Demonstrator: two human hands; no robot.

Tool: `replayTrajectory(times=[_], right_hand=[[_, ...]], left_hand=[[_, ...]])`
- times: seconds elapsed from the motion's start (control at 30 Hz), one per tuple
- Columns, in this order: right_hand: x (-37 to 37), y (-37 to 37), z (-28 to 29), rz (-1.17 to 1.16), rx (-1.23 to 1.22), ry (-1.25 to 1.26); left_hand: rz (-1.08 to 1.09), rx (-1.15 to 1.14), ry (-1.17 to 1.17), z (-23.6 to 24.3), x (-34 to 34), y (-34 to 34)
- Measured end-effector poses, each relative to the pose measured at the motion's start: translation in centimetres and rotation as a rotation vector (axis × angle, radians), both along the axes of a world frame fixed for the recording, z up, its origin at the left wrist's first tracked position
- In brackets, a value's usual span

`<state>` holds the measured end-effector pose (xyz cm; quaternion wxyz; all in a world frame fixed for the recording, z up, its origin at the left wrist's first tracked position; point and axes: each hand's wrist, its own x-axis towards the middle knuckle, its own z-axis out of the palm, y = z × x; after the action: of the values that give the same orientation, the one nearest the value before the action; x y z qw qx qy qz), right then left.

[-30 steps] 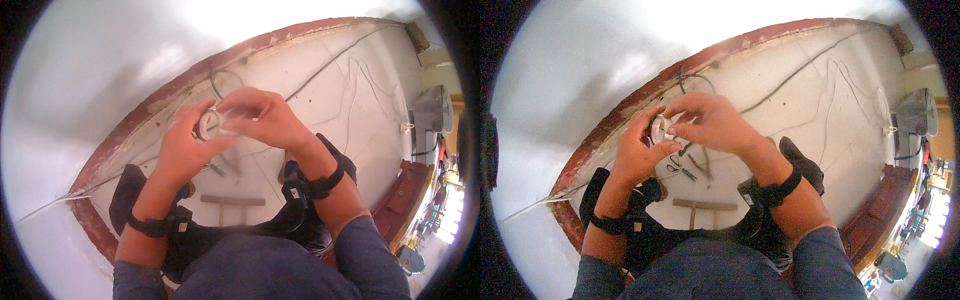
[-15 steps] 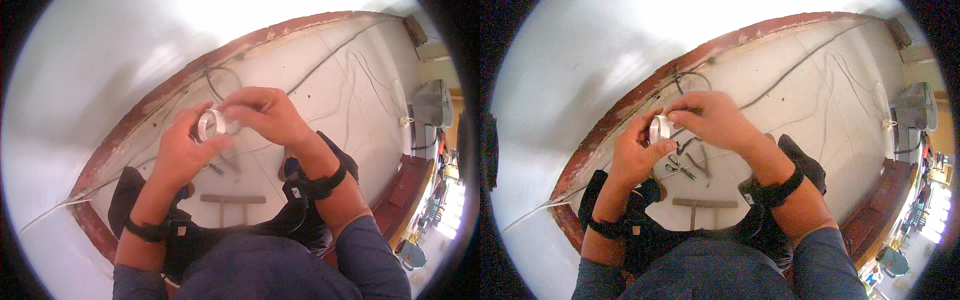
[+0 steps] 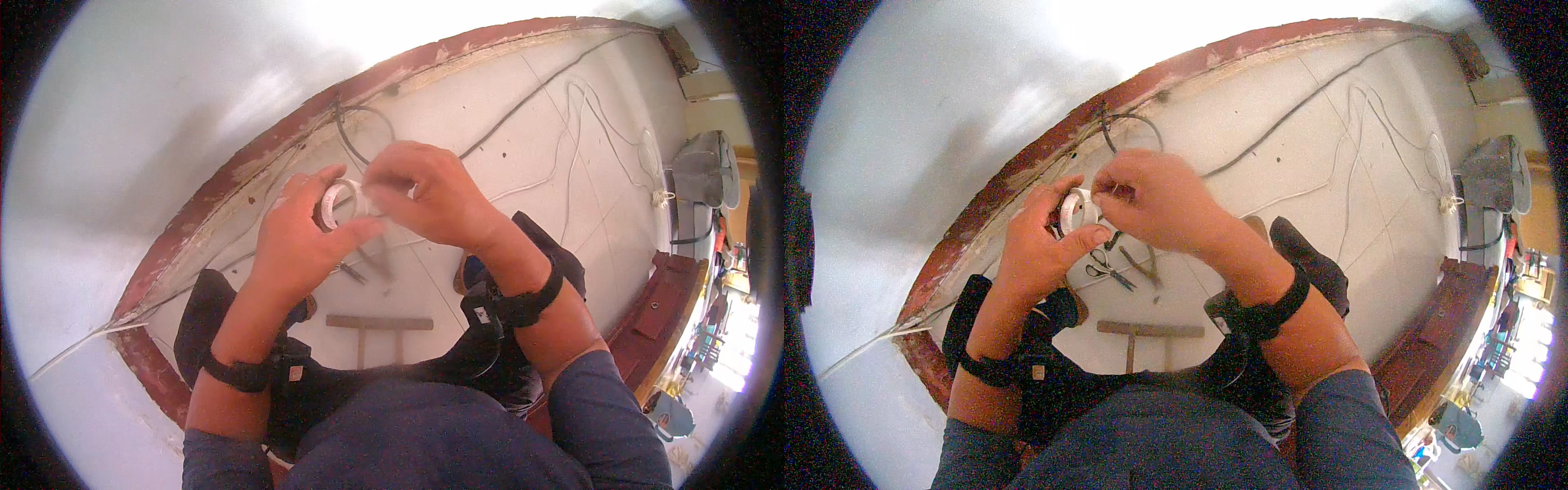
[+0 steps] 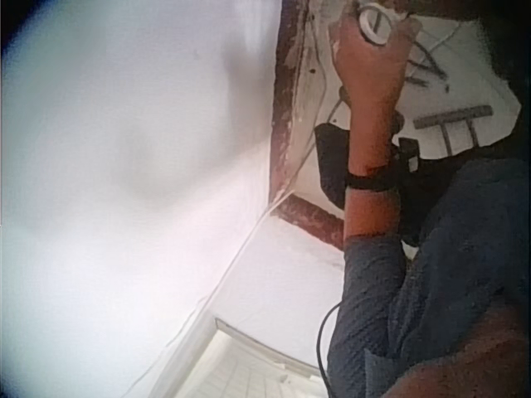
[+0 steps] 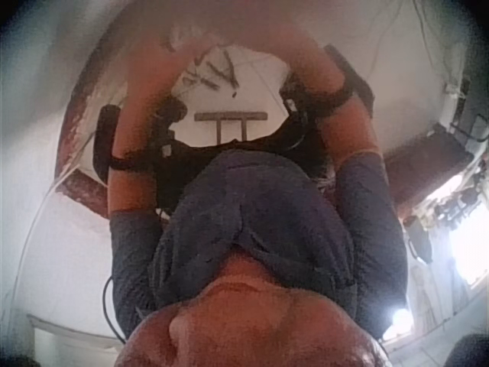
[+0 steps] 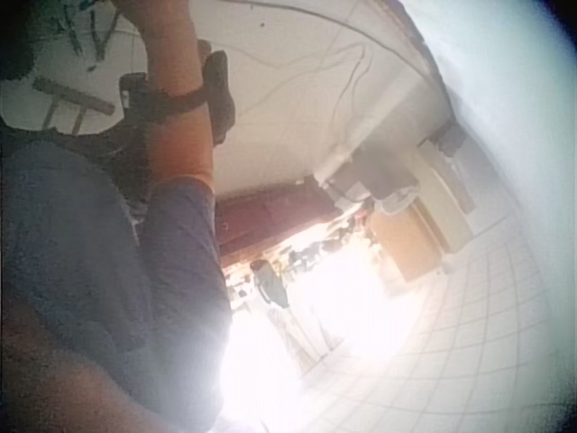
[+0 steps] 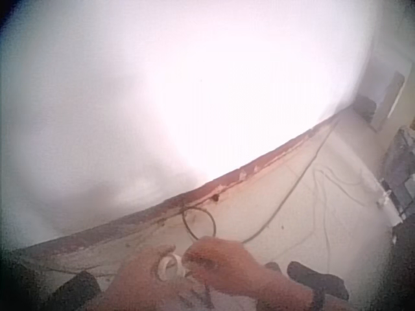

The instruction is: The person handles electrical wires with a tool and applies tape to the connection.

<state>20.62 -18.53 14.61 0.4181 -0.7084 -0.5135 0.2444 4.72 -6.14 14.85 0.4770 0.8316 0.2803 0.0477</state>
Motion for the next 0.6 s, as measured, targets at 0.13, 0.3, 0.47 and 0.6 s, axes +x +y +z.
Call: replayTrajectory(times=[0.13, 0.3, 0.47, 0.6], right_hand=[[0.1, 0.0, 0.6, -0.069, -0.067, 0.133], [0.1, 0.1, 0.5, -0.152, -0.128, 0.632], [0.7, -0.1, 0.1, -0.145, -0.137, 0.821], [1.3, -0.4, 0.1, -0.105, -0.106, 0.940]], left_hand=[[0.025, -0.099, -0.048, -0.4, 0.1, -0.3], [-0.004, -0.274, -0.116, -0.4, 0.0, -0.1], [-0.048, -0.455, -0.142, -0.1, -0.2, 0.0], [-0.018, -0.491, -0.121, -0.4, -0.4, 0.2]])
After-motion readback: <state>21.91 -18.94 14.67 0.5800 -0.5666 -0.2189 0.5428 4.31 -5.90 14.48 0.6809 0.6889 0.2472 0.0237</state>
